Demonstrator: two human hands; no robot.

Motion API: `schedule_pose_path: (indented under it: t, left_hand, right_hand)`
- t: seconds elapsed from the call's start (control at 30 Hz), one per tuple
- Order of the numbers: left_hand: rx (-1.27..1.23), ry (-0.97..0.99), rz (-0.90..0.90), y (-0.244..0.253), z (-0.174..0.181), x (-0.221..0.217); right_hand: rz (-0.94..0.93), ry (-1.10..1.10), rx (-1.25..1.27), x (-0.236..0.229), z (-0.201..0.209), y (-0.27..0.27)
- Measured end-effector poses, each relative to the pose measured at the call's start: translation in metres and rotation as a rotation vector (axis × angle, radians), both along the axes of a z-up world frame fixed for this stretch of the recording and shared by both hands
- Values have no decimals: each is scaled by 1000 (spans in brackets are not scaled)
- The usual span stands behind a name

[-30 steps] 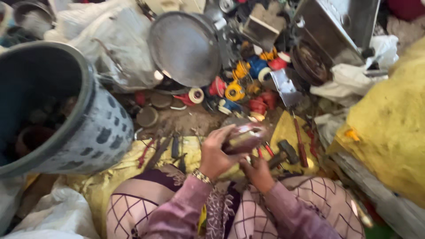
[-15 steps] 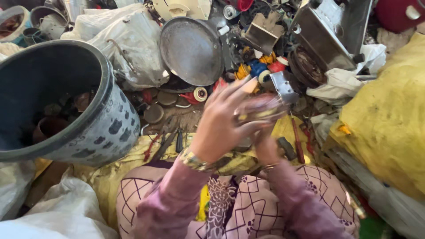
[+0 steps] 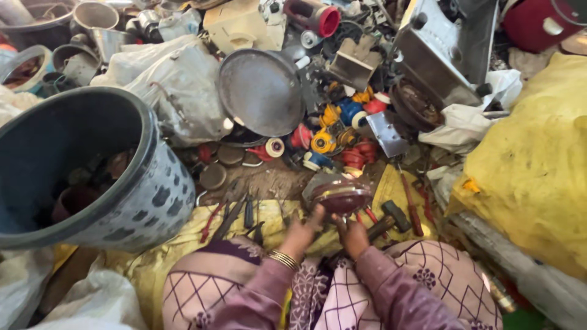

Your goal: The person sits on the floor and uses a hammer and a metal rod to strike and pry open a maroon-colored metal housing. They separate the housing into two pieces, then use a hammer to break apart a smaller internal component, inspecting the pieces throughout.

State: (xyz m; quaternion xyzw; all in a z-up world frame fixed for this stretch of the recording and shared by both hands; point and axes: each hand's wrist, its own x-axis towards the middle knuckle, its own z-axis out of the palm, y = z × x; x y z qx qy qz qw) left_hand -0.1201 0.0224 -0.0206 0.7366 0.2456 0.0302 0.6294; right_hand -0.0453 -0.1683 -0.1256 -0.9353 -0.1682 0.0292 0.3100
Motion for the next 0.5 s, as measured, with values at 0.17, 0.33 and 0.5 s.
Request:
schedule_pose_path:
  t: [0.17, 0.33, 0.5]
  left_hand:
    - [382, -499, 58, -6, 29, 22]
    - [510, -392, -461, 10, 83, 49]
    - [437, -568, -240, 2, 94, 55]
  right_hand:
    - [-148, 759, 733, -21, 25, 5]
    - [-138, 1196, 983, -24, 67, 8]
    - [-100, 1392, 1233, -19, 82, 5]
